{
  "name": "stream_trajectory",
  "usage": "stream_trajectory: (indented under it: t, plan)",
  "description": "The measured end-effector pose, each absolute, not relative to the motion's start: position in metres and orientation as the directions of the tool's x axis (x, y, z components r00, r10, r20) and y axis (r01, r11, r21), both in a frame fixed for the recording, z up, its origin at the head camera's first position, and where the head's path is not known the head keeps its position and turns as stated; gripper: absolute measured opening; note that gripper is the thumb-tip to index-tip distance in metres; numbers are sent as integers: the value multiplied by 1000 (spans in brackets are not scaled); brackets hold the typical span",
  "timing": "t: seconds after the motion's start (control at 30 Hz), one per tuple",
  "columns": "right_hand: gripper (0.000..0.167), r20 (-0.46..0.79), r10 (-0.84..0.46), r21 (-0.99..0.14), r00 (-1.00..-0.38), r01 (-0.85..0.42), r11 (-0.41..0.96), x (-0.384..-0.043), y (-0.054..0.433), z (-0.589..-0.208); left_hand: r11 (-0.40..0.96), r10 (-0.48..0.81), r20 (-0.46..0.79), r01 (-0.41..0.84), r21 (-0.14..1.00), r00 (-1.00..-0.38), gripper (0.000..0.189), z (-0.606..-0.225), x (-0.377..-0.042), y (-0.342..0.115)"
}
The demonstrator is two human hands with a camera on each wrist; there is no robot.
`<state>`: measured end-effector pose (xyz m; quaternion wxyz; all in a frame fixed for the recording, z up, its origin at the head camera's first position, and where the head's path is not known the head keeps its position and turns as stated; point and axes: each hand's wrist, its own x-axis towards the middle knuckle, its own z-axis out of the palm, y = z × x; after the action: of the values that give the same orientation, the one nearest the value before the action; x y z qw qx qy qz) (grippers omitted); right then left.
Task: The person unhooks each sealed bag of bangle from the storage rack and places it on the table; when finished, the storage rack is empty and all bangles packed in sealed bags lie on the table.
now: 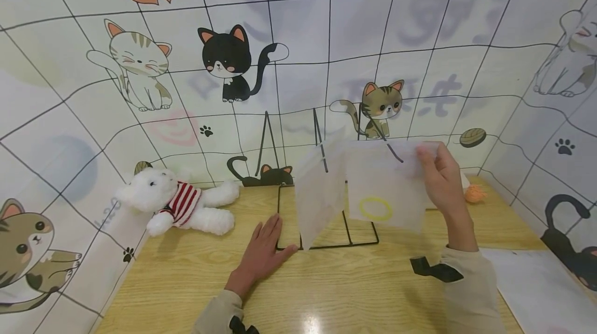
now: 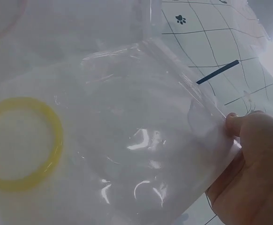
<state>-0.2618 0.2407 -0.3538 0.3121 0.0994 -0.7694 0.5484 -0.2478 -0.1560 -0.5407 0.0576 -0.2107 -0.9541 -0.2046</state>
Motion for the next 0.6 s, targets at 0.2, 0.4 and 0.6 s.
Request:
stream_trajectory:
  t: [0.2,0.4,0.6]
  plan:
    - [12,609,205,-776,-766,-521,355,-261,240,-352,827,381,191,426,366,-905,86,-539,-247,-156]
    - [14,609,223,-774,-761,-509,377,-260,241,-352,826,382,190,426,368,-904,86,-540,-247,-156]
    - [14,613,214,-769,-761,-511,385,-258,243,-351,824,382,203,432,365,-901,86,-540,-247,-156]
